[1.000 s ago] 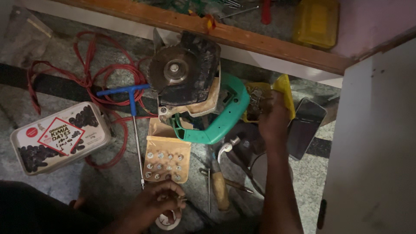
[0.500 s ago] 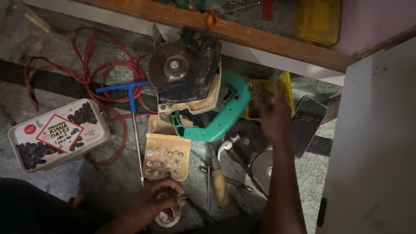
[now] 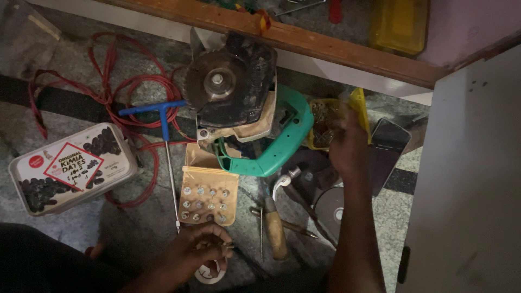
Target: The person sits on the floor and assembles small metal lock cylinders. They pick up individual components, insert pins, and fit parts together using their hands. The person handles the components one at a time, occasionally reaching into a yellow container for additional parts.
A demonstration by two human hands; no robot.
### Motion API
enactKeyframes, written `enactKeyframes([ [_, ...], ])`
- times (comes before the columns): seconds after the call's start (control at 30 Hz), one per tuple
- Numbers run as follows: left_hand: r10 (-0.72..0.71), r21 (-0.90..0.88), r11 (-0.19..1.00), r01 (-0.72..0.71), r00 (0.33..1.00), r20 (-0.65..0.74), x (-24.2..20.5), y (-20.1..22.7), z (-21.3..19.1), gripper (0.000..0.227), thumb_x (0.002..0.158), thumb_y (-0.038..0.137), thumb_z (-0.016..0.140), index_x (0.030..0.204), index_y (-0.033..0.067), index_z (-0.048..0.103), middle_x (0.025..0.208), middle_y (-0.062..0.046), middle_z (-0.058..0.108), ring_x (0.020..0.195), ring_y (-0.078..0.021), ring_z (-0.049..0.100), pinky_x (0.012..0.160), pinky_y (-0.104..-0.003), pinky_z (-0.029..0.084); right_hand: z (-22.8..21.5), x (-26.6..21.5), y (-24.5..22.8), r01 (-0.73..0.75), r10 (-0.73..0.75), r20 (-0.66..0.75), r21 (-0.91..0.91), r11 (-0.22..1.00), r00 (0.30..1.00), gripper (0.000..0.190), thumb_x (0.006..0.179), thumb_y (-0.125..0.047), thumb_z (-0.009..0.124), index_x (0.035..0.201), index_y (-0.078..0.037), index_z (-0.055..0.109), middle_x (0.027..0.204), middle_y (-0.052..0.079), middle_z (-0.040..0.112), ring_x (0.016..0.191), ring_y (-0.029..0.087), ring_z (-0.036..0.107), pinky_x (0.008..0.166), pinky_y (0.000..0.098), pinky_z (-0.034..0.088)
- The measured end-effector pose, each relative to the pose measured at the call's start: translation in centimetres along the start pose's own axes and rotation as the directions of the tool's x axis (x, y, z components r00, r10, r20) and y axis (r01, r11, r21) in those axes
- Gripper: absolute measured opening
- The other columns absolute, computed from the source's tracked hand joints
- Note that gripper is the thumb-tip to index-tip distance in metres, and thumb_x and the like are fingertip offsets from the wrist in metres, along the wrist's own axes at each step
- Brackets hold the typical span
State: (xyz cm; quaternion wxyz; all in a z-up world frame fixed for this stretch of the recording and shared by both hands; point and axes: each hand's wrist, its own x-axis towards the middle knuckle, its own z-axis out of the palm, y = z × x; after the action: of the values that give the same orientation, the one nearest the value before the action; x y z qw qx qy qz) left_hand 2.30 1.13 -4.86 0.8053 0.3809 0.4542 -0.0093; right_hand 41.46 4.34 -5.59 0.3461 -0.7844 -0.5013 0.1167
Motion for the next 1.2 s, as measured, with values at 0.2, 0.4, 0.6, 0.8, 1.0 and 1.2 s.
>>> enactKeyframes([
  [0.2,-0.057,0.002,0.998,0.057,0.998,-0.006,-0.3,0.7,0.2,0.019,0.087,0.010,0.069,0.102,-0.0013,0.068,0.086,-0.013,0.077,0.071,-0.0193,0.074,0.061,-0.032,0.059,0.6,0.0,0.0,-0.092,0.116,0.169,-0.139,0.986,0.979,0.053,0.083,0.013,0.058,0.134,-0.001,0.057,0.116,0.024,0.072,0.112,0.039,0.068,0.093,0.0460,0.054],
  [0.4,-0.032,-0.010,0.999,0.032,0.999,-0.019,-0.4,0.9,0.5,0.019,0.086,0.010,0.073,0.100,-0.0015,0.069,0.084,-0.012,0.077,0.070,-0.0184,0.072,0.061,-0.032,0.057,0.0,-0.4,1.4,-0.105,0.106,0.097,-0.017,0.994,0.990,0.054,0.087,0.012,0.052,0.138,-0.006,0.059,0.116,0.023,0.071,0.111,0.039,0.069,0.092,0.0465,0.053],
  [0.6,0.014,0.031,0.999,-0.014,1.000,-0.001,-0.4,0.5,0.3,0.017,0.086,0.009,0.072,0.099,-0.0015,0.070,0.083,-0.011,0.076,0.070,-0.0177,0.074,0.061,-0.031,0.058,1.2,-0.4,4.1,-0.147,0.166,0.218,-0.104,0.984,0.962,0.044,0.090,0.006,0.056,0.132,-0.008,0.063,0.120,0.023,0.071,0.115,0.036,0.069,0.095,0.0430,0.054],
  [0.8,0.045,-0.068,0.997,-0.043,0.999,0.024,-0.2,0.0,-0.2,0.022,0.084,0.003,0.069,0.104,-0.0030,0.066,0.090,-0.014,0.077,0.073,-0.0204,0.075,0.064,-0.033,0.060,-1.0,0.4,3.0,0.008,-0.008,0.116,0.005,1.000,0.993,0.059,0.092,0.010,0.045,0.147,-0.008,0.054,0.135,0.022,0.064,0.124,0.032,0.062,0.103,0.0401,0.048],
  [1.0,0.051,-0.042,0.998,-0.050,0.998,0.021,-0.1,-0.2,-0.3,0.023,0.083,0.002,0.067,0.105,-0.0029,0.066,0.091,-0.015,0.077,0.073,-0.0214,0.076,0.063,-0.034,0.060,-2.2,0.9,0.6,-0.490,0.429,0.235,0.428,0.760,0.872,0.036,0.106,-0.015,0.048,0.140,-0.019,0.059,0.118,-0.001,0.065,0.100,0.013,0.062,0.088,0.0311,0.054],
  [1.2,0.045,-0.043,0.998,-0.044,0.999,0.029,-0.2,0.2,-0.3,0.023,0.084,0.004,0.068,0.106,-0.0031,0.065,0.091,-0.016,0.076,0.074,-0.0213,0.075,0.066,-0.033,0.061,-1.1,0.9,3.5,-0.382,0.298,0.267,0.804,0.456,0.917,0.025,0.113,-0.009,0.055,0.136,-0.007,0.065,0.109,0.001,0.063,0.093,0.012,0.058,0.078,0.0292,0.047],
])
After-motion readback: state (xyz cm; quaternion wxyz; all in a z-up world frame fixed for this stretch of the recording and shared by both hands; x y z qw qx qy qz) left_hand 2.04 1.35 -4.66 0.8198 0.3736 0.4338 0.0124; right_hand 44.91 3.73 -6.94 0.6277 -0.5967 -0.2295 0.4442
